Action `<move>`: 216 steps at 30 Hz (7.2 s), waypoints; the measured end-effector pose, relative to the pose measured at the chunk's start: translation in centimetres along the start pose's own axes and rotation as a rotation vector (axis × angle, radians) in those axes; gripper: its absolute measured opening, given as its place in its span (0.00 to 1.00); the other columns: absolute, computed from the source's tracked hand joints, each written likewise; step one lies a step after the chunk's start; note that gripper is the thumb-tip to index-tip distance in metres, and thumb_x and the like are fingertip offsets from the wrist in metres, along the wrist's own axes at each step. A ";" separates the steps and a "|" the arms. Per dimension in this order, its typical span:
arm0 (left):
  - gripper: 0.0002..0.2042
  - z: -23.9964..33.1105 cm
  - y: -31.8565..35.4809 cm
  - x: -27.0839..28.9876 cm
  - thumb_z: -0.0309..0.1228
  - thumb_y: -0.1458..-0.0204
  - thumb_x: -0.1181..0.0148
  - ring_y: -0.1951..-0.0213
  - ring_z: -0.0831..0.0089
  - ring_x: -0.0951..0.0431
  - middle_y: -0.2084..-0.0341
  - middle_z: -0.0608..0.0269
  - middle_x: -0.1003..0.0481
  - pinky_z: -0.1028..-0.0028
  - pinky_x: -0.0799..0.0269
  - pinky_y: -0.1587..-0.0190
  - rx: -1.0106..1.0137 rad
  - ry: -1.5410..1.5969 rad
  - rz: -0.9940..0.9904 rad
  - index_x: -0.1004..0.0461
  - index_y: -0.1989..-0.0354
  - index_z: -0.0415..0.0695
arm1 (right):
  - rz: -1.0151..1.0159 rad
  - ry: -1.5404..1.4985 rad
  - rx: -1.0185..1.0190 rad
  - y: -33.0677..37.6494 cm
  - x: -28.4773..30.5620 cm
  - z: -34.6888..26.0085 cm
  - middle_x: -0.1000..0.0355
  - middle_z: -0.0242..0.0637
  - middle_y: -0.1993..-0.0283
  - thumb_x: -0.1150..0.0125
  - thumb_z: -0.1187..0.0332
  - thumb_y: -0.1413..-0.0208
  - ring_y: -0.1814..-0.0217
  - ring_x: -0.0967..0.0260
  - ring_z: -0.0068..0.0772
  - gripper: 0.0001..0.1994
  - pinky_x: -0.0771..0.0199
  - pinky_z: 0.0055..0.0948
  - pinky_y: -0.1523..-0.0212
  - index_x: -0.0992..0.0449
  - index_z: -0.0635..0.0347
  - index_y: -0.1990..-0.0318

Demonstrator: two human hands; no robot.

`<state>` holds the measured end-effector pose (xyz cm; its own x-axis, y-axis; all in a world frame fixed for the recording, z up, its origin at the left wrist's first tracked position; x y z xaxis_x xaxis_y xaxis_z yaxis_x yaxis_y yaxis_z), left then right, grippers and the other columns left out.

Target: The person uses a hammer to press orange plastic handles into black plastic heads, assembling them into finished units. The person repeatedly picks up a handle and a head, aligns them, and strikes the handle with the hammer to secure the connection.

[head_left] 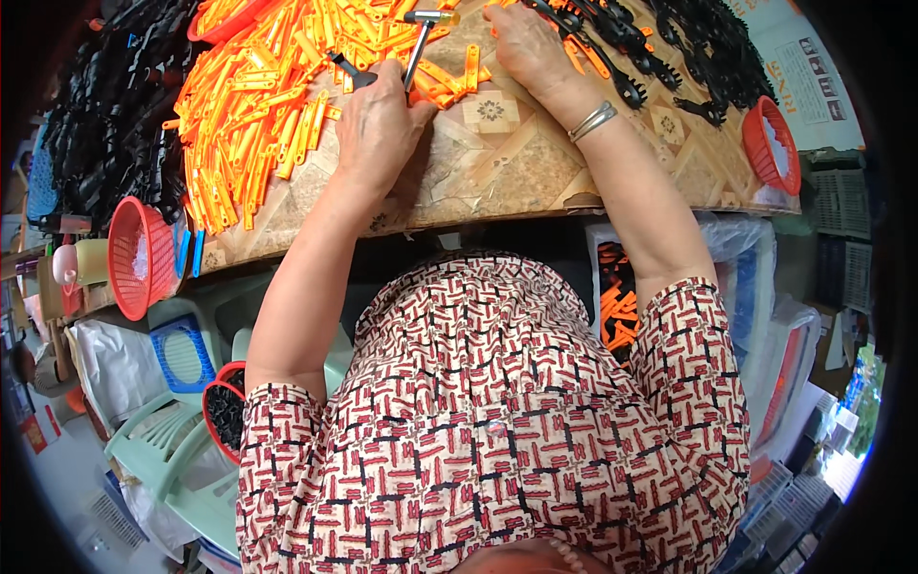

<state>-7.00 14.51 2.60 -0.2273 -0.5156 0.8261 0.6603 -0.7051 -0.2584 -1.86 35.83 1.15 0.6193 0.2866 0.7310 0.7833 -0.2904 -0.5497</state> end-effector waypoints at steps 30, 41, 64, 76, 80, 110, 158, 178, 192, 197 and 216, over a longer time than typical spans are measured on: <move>0.06 -8.3 7.9 3.7 0.26 0.43 0.37 0.81 0.85 0.32 0.80 0.71 0.28 0.84 0.39 0.79 0.370 1.054 0.270 0.30 0.62 0.45 | -0.077 -0.131 0.103 2.8 -3.2 -14.0 0.26 0.52 0.62 0.42 0.65 0.42 0.56 0.25 0.52 0.09 0.23 0.46 0.52 0.23 0.62 0.61; 0.07 -8.4 8.2 3.2 0.28 0.42 0.36 0.79 0.86 0.30 0.77 0.71 0.27 0.84 0.36 0.77 0.366 1.099 0.305 0.30 0.62 0.45 | -0.412 0.138 -0.098 -4.4 -7.5 -15.3 0.19 0.44 0.66 0.37 0.42 0.47 0.58 0.19 0.46 0.24 0.21 0.44 0.58 0.15 0.58 0.66; 0.13 -2.9 5.5 0.5 0.26 0.44 0.33 0.73 0.82 0.22 0.70 0.66 0.22 0.83 0.28 0.72 0.346 0.936 -0.208 0.28 0.53 0.40 | -0.146 -1.149 -0.781 12.9 7.2 -2.9 0.24 0.38 0.70 0.41 0.72 0.38 0.74 0.25 0.25 0.10 0.21 0.23 0.70 0.26 0.69 0.53; 0.08 -0.6 5.6 -1.4 0.23 0.45 0.37 0.76 0.80 0.22 0.72 0.65 0.22 0.82 0.30 0.75 0.450 1.199 -0.328 0.27 0.59 0.40 | -0.206 -1.251 -0.881 17.6 6.0 -8.5 0.21 0.44 0.68 0.43 0.71 0.37 0.72 0.21 0.28 0.13 0.25 0.19 0.69 0.27 0.70 0.50; 0.07 -1.5 4.8 -1.2 0.25 0.44 0.36 0.78 0.82 0.25 0.77 0.68 0.24 0.83 0.33 0.76 0.377 1.050 -0.230 0.27 0.59 0.40 | -0.122 -1.201 -0.823 17.4 7.1 -8.0 0.21 0.41 0.69 0.44 0.73 0.36 0.74 0.23 0.25 0.12 0.25 0.19 0.70 0.27 0.71 0.49; 0.11 3.0 5.0 -1.5 0.24 0.43 0.36 0.64 0.78 0.20 0.66 0.65 0.22 0.80 0.25 0.61 0.297 1.238 -0.451 0.28 0.55 0.37 | -0.224 -1.173 -0.846 16.8 6.3 -8.5 0.25 0.35 0.72 0.44 0.71 0.34 0.75 0.27 0.20 0.12 0.25 0.17 0.71 0.25 0.70 0.48; 0.10 0.9 2.4 1.5 0.26 0.42 0.36 0.66 0.78 0.23 0.64 0.63 0.24 0.77 0.24 0.62 0.140 0.911 -0.301 0.30 0.57 0.41 | -0.065 -1.265 -0.569 7.1 1.7 -9.7 0.25 0.29 0.73 0.34 0.71 0.40 0.80 0.31 0.14 0.08 0.31 0.14 0.79 0.21 0.66 0.58; 0.07 2.7 5.7 6.7 0.26 0.44 0.33 0.74 0.78 0.23 0.77 0.63 0.24 0.74 0.28 0.71 -0.265 0.402 -0.248 0.25 0.62 0.41 | -0.723 -1.032 -0.639 12.8 2.4 -12.0 0.30 0.25 0.82 0.38 0.63 0.35 0.84 0.35 0.11 0.10 0.39 0.13 0.85 0.21 0.61 0.59; 0.08 3.9 6.6 6.7 0.23 0.50 0.30 0.76 0.73 0.24 0.76 0.60 0.25 0.72 0.29 0.72 -0.556 0.166 -0.270 0.24 0.65 0.38 | -0.910 -1.001 -0.579 13.3 2.7 -14.0 0.36 0.26 0.84 0.36 0.69 0.39 0.87 0.38 0.15 0.07 0.40 0.18 0.88 0.25 0.63 0.63; 0.09 4.4 7.8 6.7 0.24 0.49 0.30 0.77 0.66 0.24 0.77 0.59 0.26 0.70 0.29 0.73 -0.533 0.129 -0.241 0.25 0.64 0.39 | -1.049 -0.951 -0.476 13.7 2.0 -13.8 0.32 0.31 0.81 0.36 0.67 0.40 0.83 0.34 0.21 0.08 0.34 0.24 0.83 0.24 0.63 0.63; 0.11 5.0 10.3 5.4 0.24 0.49 0.34 0.78 0.55 0.26 0.82 0.55 0.31 0.60 0.33 0.76 -0.516 -0.014 -0.034 0.34 0.70 0.43 | -0.404 -0.132 0.066 14.1 4.4 -15.6 0.26 0.51 0.72 0.34 0.65 0.49 0.64 0.24 0.55 0.10 0.25 0.47 0.63 0.23 0.62 0.65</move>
<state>2.15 6.90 6.90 -0.2309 -0.4840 0.8440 0.2130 -0.8716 -0.4416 11.02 18.73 2.90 0.2604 0.4805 0.8374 0.9635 -0.0730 -0.2577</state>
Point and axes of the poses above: each hand's wrist, its own y-axis away from the middle knuckle, its own x-axis out of the back of the hand, z = x × y, the point moved 7 cm from there along -y, towards the middle knuckle
